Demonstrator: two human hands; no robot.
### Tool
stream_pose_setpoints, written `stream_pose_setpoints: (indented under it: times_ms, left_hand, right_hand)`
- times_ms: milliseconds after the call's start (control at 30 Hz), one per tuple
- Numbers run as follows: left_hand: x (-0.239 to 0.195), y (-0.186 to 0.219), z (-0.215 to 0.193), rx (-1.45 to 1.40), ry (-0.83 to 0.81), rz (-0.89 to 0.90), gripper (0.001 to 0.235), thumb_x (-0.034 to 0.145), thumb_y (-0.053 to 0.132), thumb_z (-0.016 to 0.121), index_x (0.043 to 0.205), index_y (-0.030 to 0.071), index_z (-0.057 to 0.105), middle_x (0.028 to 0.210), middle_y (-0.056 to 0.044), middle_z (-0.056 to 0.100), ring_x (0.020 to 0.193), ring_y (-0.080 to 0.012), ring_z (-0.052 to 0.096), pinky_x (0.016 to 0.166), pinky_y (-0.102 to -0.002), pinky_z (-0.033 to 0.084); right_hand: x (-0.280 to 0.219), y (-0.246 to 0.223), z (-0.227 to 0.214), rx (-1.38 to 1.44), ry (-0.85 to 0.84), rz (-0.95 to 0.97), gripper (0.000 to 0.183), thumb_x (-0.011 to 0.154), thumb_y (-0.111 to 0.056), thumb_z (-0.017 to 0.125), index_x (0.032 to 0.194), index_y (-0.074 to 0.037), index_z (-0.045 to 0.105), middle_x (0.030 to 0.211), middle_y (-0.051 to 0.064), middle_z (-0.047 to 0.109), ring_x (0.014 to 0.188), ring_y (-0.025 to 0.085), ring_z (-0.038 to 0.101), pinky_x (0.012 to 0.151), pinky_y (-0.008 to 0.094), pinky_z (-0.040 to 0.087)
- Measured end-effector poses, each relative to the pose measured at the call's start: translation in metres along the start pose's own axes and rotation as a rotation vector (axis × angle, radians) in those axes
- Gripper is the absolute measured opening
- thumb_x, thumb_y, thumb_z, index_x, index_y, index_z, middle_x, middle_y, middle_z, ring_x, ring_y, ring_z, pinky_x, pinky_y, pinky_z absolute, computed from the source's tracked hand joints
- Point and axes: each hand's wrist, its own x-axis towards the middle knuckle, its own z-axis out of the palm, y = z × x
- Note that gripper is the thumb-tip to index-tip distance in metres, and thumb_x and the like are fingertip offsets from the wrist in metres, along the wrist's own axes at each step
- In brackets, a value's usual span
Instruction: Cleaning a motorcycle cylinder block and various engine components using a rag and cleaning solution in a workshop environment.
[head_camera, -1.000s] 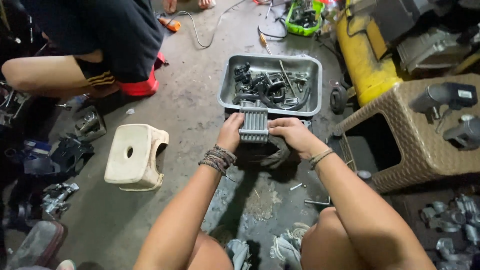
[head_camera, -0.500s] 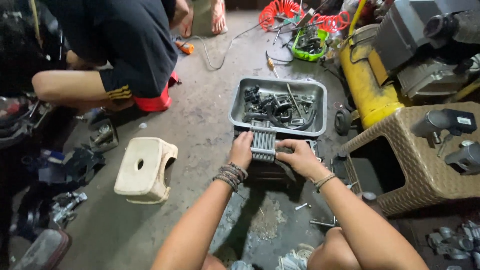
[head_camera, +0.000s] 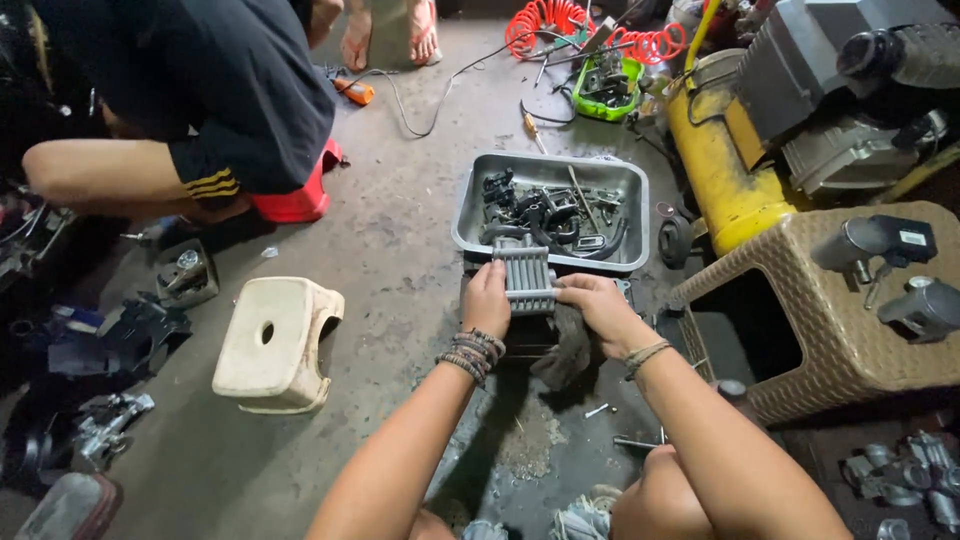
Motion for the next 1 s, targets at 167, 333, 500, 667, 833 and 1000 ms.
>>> stream_pose_setpoints:
  times_ms: [167,333,500,667,833,1000]
  left_hand:
    - [0.002,-0.001,0.004,0.013,0.03,-0.007,0.066,0.105,0.052,0.043,0.148,0.002,0.051,0.153,-0.017,0.051,0.146,-0.0295,0.041,0.123,-0.041,0.029]
    - [-0.009,0.006,0.002,0.001,0.022,0.014,0.066,0.106,0.046,0.041,0.148,-0.006,0.047,0.153,-0.025,0.047,0.147,-0.0365,0.038,0.124,-0.046,0.027]
    - [-0.008,0.004,0.002,0.02,0.031,0.054,0.068,0.104,0.046,0.045,0.146,-0.008,0.047,0.152,-0.026,0.048,0.147,-0.0379,0.037,0.124,-0.047,0.027]
    - [0.0,-0.004,0.004,-0.014,0.057,0.071,0.063,0.104,0.044,0.047,0.144,-0.004,0.052,0.15,-0.023,0.052,0.145,-0.0355,0.041,0.123,-0.045,0.029]
    - [0.005,-0.009,0.005,-0.043,0.075,0.054,0.06,0.104,0.043,0.049,0.142,-0.002,0.056,0.147,-0.021,0.056,0.143,-0.0342,0.044,0.122,-0.045,0.03]
    - [0.024,-0.034,0.006,-0.042,0.062,0.094,0.057,0.104,0.044,0.05,0.137,-0.001,0.061,0.142,-0.02,0.06,0.14,-0.0339,0.048,0.12,-0.046,0.033]
  right_hand:
    - [-0.012,-0.022,-0.014,-0.091,-0.116,0.05,0.025,0.082,-0.011,0.072,0.104,0.0,0.075,0.09,0.016,0.075,0.085,0.027,0.071,0.076,0.043,0.058]
    - [-0.013,-0.025,-0.011,-0.092,-0.125,0.07,0.023,0.081,-0.009,0.071,0.102,-0.001,0.076,0.081,0.014,0.073,0.077,0.024,0.072,0.07,0.039,0.058]
    - [-0.037,-0.039,-0.003,-0.289,-0.161,-0.106,0.031,0.079,-0.003,0.073,0.11,-0.003,0.074,0.08,0.008,0.07,0.078,0.018,0.068,0.071,0.033,0.057]
    - [-0.063,-0.053,0.004,-0.42,-0.188,-0.236,0.036,0.078,-0.01,0.08,0.113,-0.007,0.073,0.092,0.009,0.073,0.09,0.02,0.067,0.085,0.038,0.053]
    - [-0.07,-0.049,0.0,-0.787,-0.188,-0.372,0.06,0.067,-0.02,0.09,0.123,-0.02,0.068,0.11,0.011,0.076,0.112,0.031,0.07,0.096,0.047,0.052]
    - [-0.075,-0.056,-0.002,-0.791,-0.123,-0.53,0.021,0.085,-0.014,0.077,0.106,-0.009,0.077,0.1,0.011,0.079,0.107,0.03,0.073,0.096,0.043,0.054]
